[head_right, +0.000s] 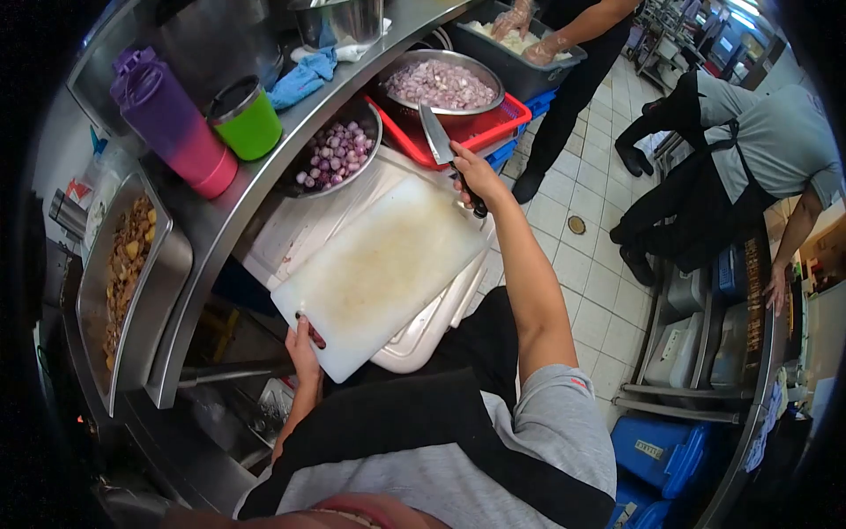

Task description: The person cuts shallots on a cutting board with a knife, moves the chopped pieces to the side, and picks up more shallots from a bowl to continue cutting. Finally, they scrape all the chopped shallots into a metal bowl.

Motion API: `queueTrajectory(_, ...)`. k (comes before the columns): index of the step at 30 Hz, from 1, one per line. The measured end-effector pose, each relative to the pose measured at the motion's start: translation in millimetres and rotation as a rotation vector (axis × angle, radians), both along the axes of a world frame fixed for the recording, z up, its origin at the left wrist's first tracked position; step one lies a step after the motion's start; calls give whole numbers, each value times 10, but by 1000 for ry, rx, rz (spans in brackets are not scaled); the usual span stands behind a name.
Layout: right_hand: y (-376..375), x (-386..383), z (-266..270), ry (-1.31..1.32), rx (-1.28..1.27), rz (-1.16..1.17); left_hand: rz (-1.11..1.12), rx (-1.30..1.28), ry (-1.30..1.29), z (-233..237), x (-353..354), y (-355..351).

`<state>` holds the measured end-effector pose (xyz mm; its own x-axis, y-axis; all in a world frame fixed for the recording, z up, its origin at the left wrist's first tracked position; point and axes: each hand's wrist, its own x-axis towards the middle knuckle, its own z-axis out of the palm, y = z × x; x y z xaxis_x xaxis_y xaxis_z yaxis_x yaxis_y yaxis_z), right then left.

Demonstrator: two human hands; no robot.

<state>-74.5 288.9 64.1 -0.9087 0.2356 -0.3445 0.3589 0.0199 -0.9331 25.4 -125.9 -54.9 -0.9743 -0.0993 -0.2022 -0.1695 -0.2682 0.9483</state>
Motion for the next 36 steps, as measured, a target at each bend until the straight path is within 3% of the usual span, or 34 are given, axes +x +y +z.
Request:
queueTrajectory(6, -1, 382, 156, 32, -2, -2, -40, 11, 25, 2, -12, -9)
queueTrajectory(12, 121, 71, 347, 123, 561, 18, -37, 16, 33, -13, -7, -8)
queueTrajectory(13, 153, -92, 307, 130, 562, 22, -32, 18, 39, -9, -26, 1)
queueTrajectory(15, 88, -311, 175, 202, 1421, -57, -23, 8, 24, -25, -10, -7)
queueTrajectory(16, 33, -338, 156, 205, 1418, -54, -20, 5, 24, -28, 11, -19)
queueTrajectory(18, -89, -407, 174, -78, 1445, 74, -19, -26, 31, -10, -5, -10)
queueTrajectory(28, -272, 237, 69, 77, 1602, 152, -22, -17, 21, 12, 5, 7)
queueTrajectory(30, -331, 404, 210, -59, 1512, 165, -34, -23, 48, 12, -1, -1)
queueTrajectory(32, -204, 414, 77, 45, 1503, 103, -19, -7, 35, 21, 3, 7)
queueTrajectory(34, -156, 337, 85, 305, 1277, 8, -17, -2, 24, 17, 0, 2)
queueTrajectory(36, -106, 125, 88, 265, 1231, -16, -20, -4, 16, -21, -10, -14)
